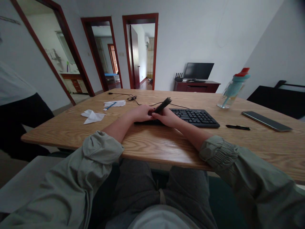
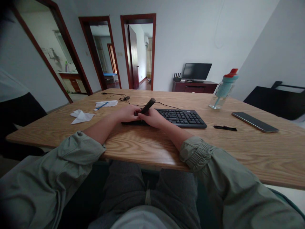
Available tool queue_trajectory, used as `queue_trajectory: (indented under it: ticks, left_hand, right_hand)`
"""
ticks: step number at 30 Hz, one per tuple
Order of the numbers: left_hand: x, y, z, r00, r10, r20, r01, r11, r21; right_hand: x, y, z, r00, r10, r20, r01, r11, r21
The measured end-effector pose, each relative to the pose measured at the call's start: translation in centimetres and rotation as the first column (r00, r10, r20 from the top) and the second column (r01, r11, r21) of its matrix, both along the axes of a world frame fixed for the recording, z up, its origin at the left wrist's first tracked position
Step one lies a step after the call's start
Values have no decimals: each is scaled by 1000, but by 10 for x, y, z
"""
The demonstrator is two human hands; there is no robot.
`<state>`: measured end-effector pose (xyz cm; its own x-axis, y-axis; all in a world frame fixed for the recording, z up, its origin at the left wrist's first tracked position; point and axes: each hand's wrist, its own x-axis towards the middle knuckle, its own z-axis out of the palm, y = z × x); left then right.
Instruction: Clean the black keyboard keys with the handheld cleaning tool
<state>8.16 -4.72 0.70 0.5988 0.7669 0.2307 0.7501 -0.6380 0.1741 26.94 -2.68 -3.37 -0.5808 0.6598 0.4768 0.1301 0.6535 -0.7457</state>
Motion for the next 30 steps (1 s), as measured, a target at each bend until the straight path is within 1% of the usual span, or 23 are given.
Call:
queue_trajectory:
  ticks: [2,5,7,9,11,14,16,19,22,24,26,30]
  left_hand:
    - [-3,-1,0,1000,14,5,-14,1000,13]
    - [-8,-3,0,999,27,39,-27,1000,-12]
    - [-11,-3,0,997,56,52,-54,998,-38]
    - [-13,-3,0,993,91,78,-86,994,-61]
    - [-13,-1,-1,985,121,120,-112,991,-77]
    - [-14,2,-4,968,181,173,-172,983,-67]
    - [-14,3,-5,958,217,188,-211,976,-48]
    - [-16,2,-5,956,220,195,-216,976,-39]
    - [-17,0,-4,951,218,219,-217,976,-31]
    - [-17,0,-5,925,254,284,-261,965,-13]
    - [-18,1,-6,897,280,341,-295,955,-8]
    - [-20,2,-9,897,259,357,-257,965,-55]
  right_hand:
    - [1,-2,3,997,-66,-35,67,998,13]
    - [4,-3,7,982,-181,-60,185,981,54]
    - [6,-5,9,969,-243,-45,247,964,102]
    - [7,-7,8,961,-277,5,273,948,166]
    - [6,-10,6,953,-285,98,254,936,245]
    - [2,-13,0,935,-261,238,157,911,382]
    - [0,-14,-4,922,-260,288,101,878,469]
    - [-2,-13,-10,907,-271,322,47,826,562]
    - [-3,-13,-12,900,-280,334,21,793,609]
    - [-4,-13,-13,898,-284,334,16,783,622]
    - [-4,-13,-13,900,-281,334,13,783,622]
    - [-5,-13,-12,907,-261,329,9,795,606]
